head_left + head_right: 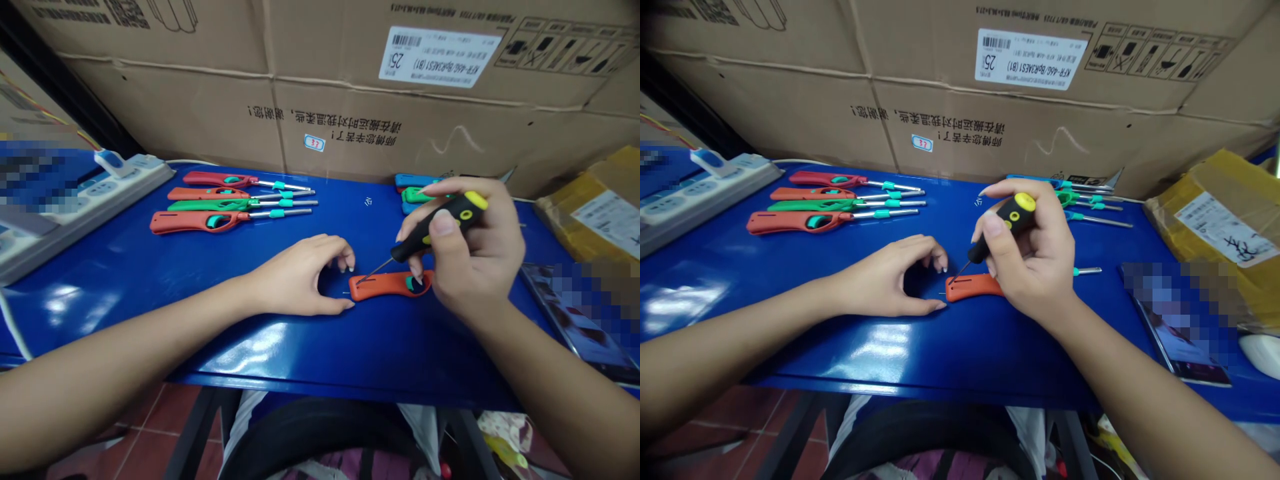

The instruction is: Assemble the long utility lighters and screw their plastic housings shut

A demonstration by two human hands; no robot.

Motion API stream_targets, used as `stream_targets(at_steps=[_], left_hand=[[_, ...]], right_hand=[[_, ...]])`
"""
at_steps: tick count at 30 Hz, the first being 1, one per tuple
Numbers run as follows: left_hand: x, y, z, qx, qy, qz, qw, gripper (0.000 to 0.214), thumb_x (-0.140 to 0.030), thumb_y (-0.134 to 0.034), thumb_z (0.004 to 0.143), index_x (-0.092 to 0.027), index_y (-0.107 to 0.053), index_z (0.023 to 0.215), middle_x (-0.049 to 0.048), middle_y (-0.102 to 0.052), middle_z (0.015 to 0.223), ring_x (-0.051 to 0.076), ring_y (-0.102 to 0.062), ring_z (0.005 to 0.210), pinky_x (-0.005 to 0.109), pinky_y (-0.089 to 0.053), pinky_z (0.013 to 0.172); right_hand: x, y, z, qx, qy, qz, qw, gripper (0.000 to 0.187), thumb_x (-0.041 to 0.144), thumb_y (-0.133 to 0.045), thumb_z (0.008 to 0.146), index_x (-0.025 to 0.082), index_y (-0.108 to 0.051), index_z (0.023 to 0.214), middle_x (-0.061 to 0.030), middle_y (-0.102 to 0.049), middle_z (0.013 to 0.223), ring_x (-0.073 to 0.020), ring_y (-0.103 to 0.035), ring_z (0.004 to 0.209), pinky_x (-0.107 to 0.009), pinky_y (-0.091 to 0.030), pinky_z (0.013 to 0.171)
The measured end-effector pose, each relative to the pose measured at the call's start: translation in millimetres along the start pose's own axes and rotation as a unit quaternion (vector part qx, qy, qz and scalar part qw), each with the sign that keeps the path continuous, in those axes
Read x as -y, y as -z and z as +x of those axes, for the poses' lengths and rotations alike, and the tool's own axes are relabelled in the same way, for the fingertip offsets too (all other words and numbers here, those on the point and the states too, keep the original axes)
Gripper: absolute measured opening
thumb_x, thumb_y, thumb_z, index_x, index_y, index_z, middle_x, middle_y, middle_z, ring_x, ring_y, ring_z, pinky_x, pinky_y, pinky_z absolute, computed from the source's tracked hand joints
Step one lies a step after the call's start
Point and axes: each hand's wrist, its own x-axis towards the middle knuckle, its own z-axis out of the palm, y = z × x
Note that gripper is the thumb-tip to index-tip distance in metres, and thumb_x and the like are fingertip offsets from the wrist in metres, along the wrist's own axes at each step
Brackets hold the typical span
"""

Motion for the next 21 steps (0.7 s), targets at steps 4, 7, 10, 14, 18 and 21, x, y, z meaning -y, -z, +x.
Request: stream_targets(at_steps=[4,7,10,14,18,21], left_hand=[[0,4.7,-1,0.05,0.005,0.02,0.999,0.021,-0.025,-0.078,0.081,-0.017,-0.068,0.098,0.0022,-0.067,0.094,0.019,-0.062,0.09,0.032,-0.048,0.086],[0,2.8,-1,0.065,0.012,0.003,0.998,0.011,-0.021,-0.072,0.088,-0.017,-0.072,0.098,0.004,-0.069,0.099,0.019,-0.063,0.095,0.032,-0.047,0.089],[0,3.0,-1,0.068,0.023,-0.005,0.997,0.007,-0.018,-0.068,0.091,-0.017,-0.074,0.094,0.0043,-0.07,0.099,0.018,-0.064,0.095,0.029,-0.048,0.087],[1,5.6,0,0.035,0.073,-0.039,0.996,0.007,-0.018,-0.067,0.091,-0.016,-0.073,0.091,0.0016,-0.071,0.088,0.013,-0.064,0.077,0.024,-0.047,0.071],[3,4.0,1,-0.018,0.148,-0.141,0.979,0.012,-0.025,-0.068,0.091,-0.014,-0.071,0.087,0.0016,-0.074,0.082,0.012,-0.067,0.074,0.022,-0.051,0.07],[3,1.3,2,-0.039,0.189,-0.23,0.954,0.014,-0.026,-0.071,0.088,-0.013,-0.07,0.086,0.0039,-0.075,0.082,0.013,-0.07,0.075,0.023,-0.054,0.072]], right_hand=[[-11,0,2,-0.009,-0.026,0.042,0.999,0.015,0.039,-0.063,0.098,0.027,-0.061,0.106,0.0021,-0.069,0.077,-0.0092,-0.056,0.044,-0.022,-0.04,0.032],[-18,-1,3,-0.011,-0.065,0.065,0.996,0.015,0.039,-0.062,0.098,0.026,-0.061,0.105,0.0028,-0.069,0.077,-0.0078,-0.052,0.037,-0.022,-0.038,0.029],[-22,-1,3,-0.024,-0.083,0.086,0.993,0.014,0.039,-0.062,0.098,0.026,-0.061,0.104,0.0025,-0.069,0.077,-0.0081,-0.05,0.035,-0.023,-0.037,0.027],[-26,1,3,-0.05,-0.1,0.106,0.988,0.012,0.038,-0.06,0.098,0.026,-0.061,0.102,0.0027,-0.068,0.075,-0.0082,-0.049,0.034,-0.023,-0.037,0.026],[-29,3,5,-0.061,-0.124,0.13,0.982,0.011,0.036,-0.058,0.099,0.026,-0.06,0.1,0.0026,-0.068,0.073,-0.0094,-0.049,0.033,-0.024,-0.036,0.025],[-30,2,5,-0.068,-0.147,0.147,0.976,0.013,0.038,-0.061,0.096,0.025,-0.059,0.098,0.0021,-0.067,0.072,-0.0105,-0.049,0.033,-0.025,-0.034,0.025]])
